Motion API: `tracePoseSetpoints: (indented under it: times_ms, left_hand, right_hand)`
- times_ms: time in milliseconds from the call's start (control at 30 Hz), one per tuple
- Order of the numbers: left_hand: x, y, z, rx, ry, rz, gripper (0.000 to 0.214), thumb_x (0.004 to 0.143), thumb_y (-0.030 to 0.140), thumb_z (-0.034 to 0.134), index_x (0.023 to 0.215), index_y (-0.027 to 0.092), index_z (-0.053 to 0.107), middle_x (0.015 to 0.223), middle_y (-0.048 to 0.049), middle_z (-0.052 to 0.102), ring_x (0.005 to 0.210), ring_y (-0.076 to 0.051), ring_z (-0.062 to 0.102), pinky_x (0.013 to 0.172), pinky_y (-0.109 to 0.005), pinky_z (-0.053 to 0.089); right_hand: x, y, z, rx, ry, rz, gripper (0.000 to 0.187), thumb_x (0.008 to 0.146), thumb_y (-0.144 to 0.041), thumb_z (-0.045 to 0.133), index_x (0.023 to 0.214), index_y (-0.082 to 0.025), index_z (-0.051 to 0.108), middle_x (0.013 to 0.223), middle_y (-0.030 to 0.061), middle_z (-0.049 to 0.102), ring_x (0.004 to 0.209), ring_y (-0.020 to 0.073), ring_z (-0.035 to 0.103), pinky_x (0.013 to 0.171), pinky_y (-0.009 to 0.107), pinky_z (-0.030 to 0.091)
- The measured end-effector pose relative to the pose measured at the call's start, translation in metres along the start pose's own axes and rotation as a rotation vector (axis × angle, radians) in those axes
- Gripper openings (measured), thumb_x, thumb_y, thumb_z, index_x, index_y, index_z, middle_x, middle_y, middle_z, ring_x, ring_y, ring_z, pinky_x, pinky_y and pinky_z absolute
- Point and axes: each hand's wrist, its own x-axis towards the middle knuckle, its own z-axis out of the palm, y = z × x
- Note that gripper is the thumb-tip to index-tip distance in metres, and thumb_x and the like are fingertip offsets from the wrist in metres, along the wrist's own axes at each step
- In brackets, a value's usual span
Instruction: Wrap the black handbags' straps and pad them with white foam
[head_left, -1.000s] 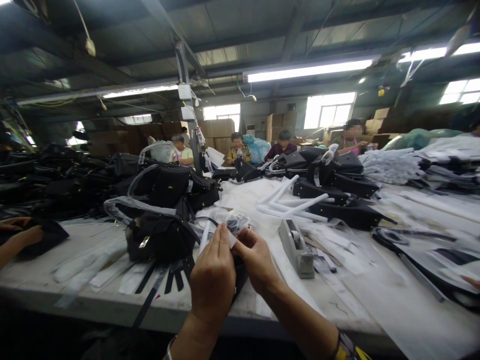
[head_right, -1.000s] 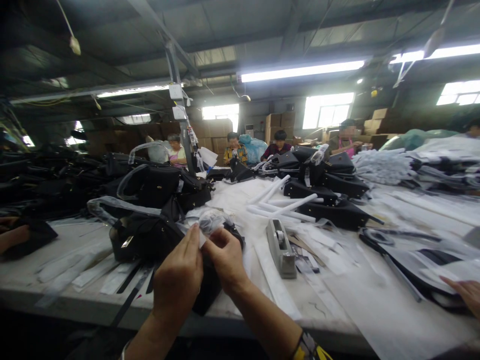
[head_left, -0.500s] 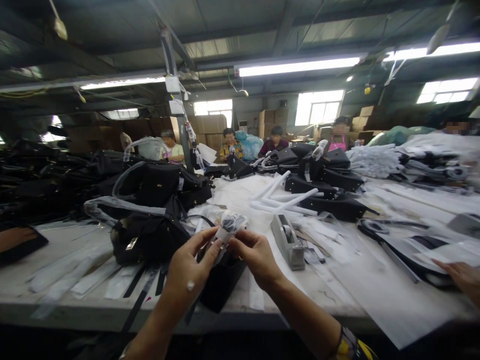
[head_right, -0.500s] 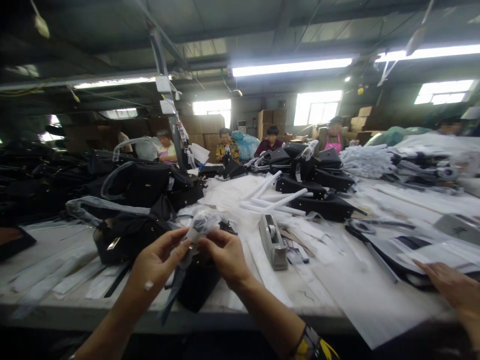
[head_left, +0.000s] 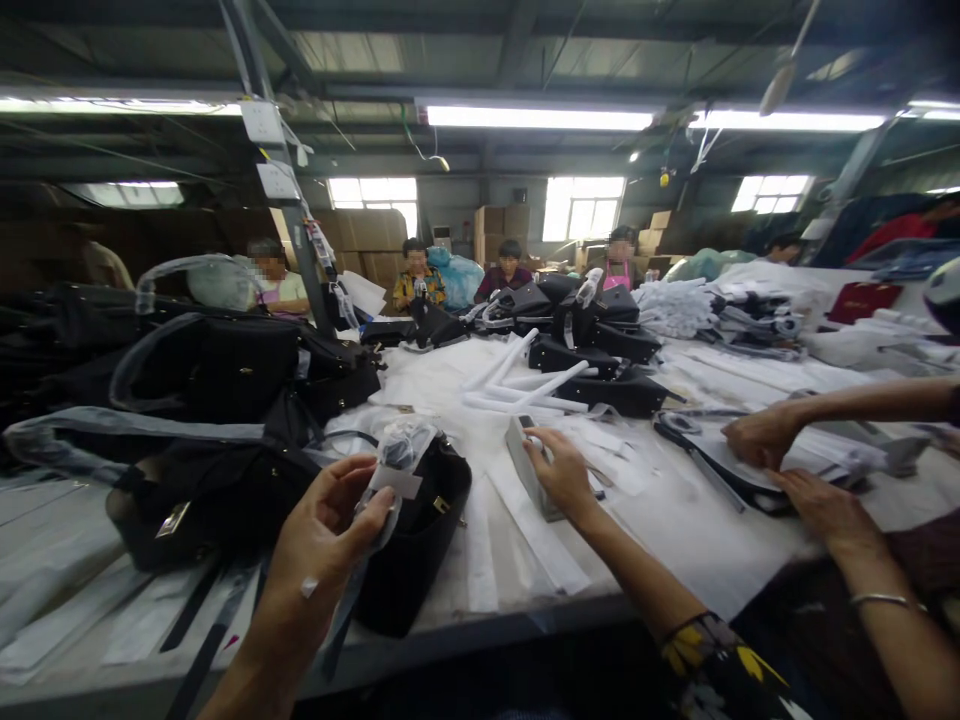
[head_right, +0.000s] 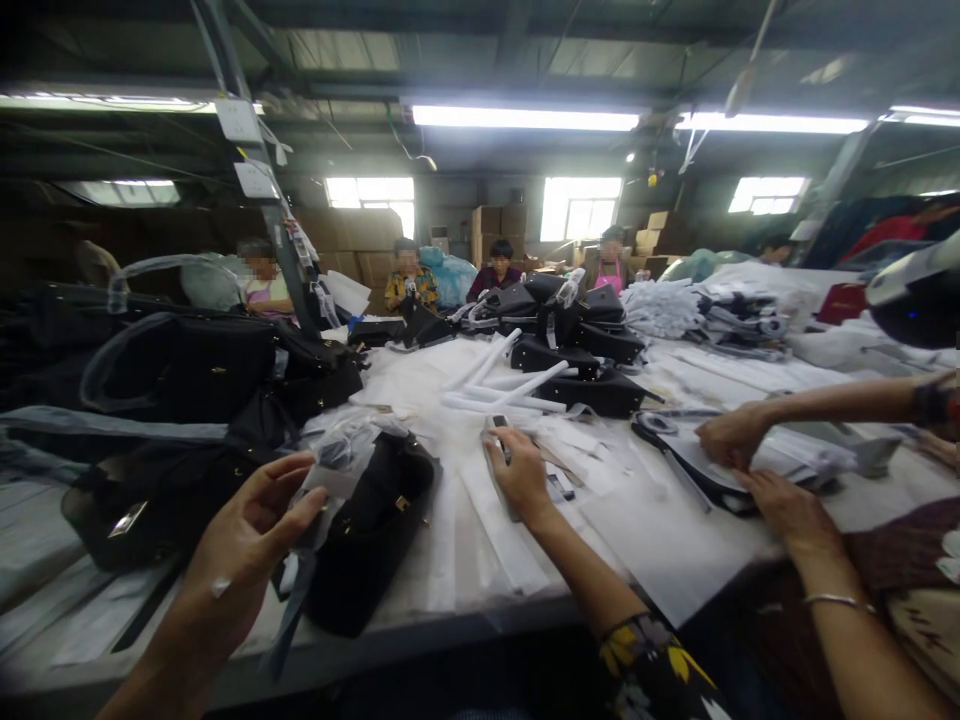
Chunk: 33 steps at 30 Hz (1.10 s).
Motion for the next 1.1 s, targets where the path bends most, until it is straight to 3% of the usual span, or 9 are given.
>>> tracePoseSetpoints:
  times_ms: [100,167,233,367,600,700,833,1000,1100]
  left_hand:
    - [0.001,-0.003,-0.004,-0.008,0.013,-0.022,0.060,0.067,0.046,0.085,0.116,0.021,0.061,0.114,-0.0087,0.069,0.105,-0.024,0.066,0.076,-0.025,0.055]
    - [0.001,-0.004,-0.003,-0.018,0.009,-0.019,0.057,0.067,0.046,0.085,0.113,0.021,0.063,0.110,-0.0074,0.070,0.104,-0.023,0.066,0.075,-0.023,0.054]
    - [0.001,-0.004,-0.001,-0.022,0.008,-0.014,0.055,0.068,0.045,0.085,0.112,0.021,0.063,0.108,-0.0061,0.070,0.103,-0.022,0.066,0.076,-0.023,0.054]
    - [0.001,-0.004,0.000,-0.039,0.036,-0.031,0.058,0.065,0.045,0.088,0.112,0.022,0.064,0.108,-0.0047,0.070,0.099,-0.021,0.067,0.073,-0.021,0.054]
    - [-0.002,-0.005,0.000,-0.048,0.033,-0.004,0.053,0.065,0.042,0.087,0.110,0.022,0.066,0.105,-0.0037,0.070,0.097,-0.020,0.067,0.073,-0.021,0.055]
    - [-0.003,-0.005,0.001,-0.052,0.036,0.005,0.052,0.066,0.042,0.087,0.110,0.023,0.067,0.105,-0.0036,0.070,0.096,-0.020,0.067,0.073,-0.021,0.055]
    - [-0.003,-0.006,0.000,-0.053,0.032,-0.003,0.050,0.067,0.041,0.087,0.110,0.025,0.067,0.104,-0.0018,0.071,0.094,-0.018,0.068,0.072,-0.019,0.054]
    - [-0.004,-0.007,0.001,-0.090,0.047,-0.011,0.047,0.066,0.041,0.088,0.107,0.027,0.068,0.102,0.0001,0.072,0.092,-0.014,0.067,0.074,-0.015,0.053]
    - [-0.003,-0.007,0.000,-0.097,0.045,-0.022,0.050,0.064,0.041,0.089,0.107,0.026,0.068,0.103,-0.0002,0.072,0.092,-0.014,0.067,0.072,-0.015,0.052]
  right_hand:
    - [0.014,0.048,-0.025,-0.105,0.069,0.226,0.017,0.069,-0.036,0.075,0.072,-0.019,0.076,0.135,0.0147,0.060,0.141,0.0369,0.035,0.119,0.047,0.019]
    - [0.015,0.067,-0.029,-0.086,0.031,0.309,0.022,0.066,-0.039,0.076,0.060,-0.018,0.073,0.132,0.0165,0.063,0.139,0.0411,0.036,0.116,0.050,0.020]
    - [0.014,0.076,-0.028,-0.039,-0.018,0.378,0.027,0.066,-0.045,0.074,0.061,-0.018,0.074,0.123,0.0146,0.068,0.132,0.0395,0.045,0.110,0.050,0.029]
    - [0.013,0.074,-0.024,0.108,-0.070,0.479,0.036,0.067,-0.051,0.071,0.078,-0.017,0.079,0.112,0.0132,0.073,0.113,0.0328,0.060,0.094,0.043,0.043]
    - [0.000,0.042,-0.041,0.286,0.030,0.473,0.037,0.064,-0.052,0.080,0.079,-0.018,0.079,0.139,0.0108,0.060,0.127,0.0299,0.053,0.098,0.037,0.043]
    - [-0.024,0.036,-0.049,0.335,0.029,0.523,0.042,0.067,-0.054,0.079,0.088,-0.018,0.079,0.123,0.0117,0.069,0.116,0.0275,0.061,0.090,0.035,0.049]
    - [-0.056,0.055,-0.050,0.368,0.048,0.654,0.047,0.060,-0.051,0.085,0.087,-0.014,0.077,0.091,0.0123,0.076,0.081,0.0211,0.070,0.071,0.032,0.056]
    - [-0.075,0.081,-0.047,0.342,0.099,0.724,0.038,0.053,-0.041,0.091,0.070,-0.012,0.073,0.068,0.0085,0.072,0.050,0.0100,0.057,0.049,0.022,0.049]
    - [-0.080,0.071,-0.045,0.359,0.079,0.663,0.041,0.055,-0.046,0.089,0.074,-0.012,0.075,0.070,0.0066,0.073,0.050,0.0085,0.055,0.051,0.022,0.050]
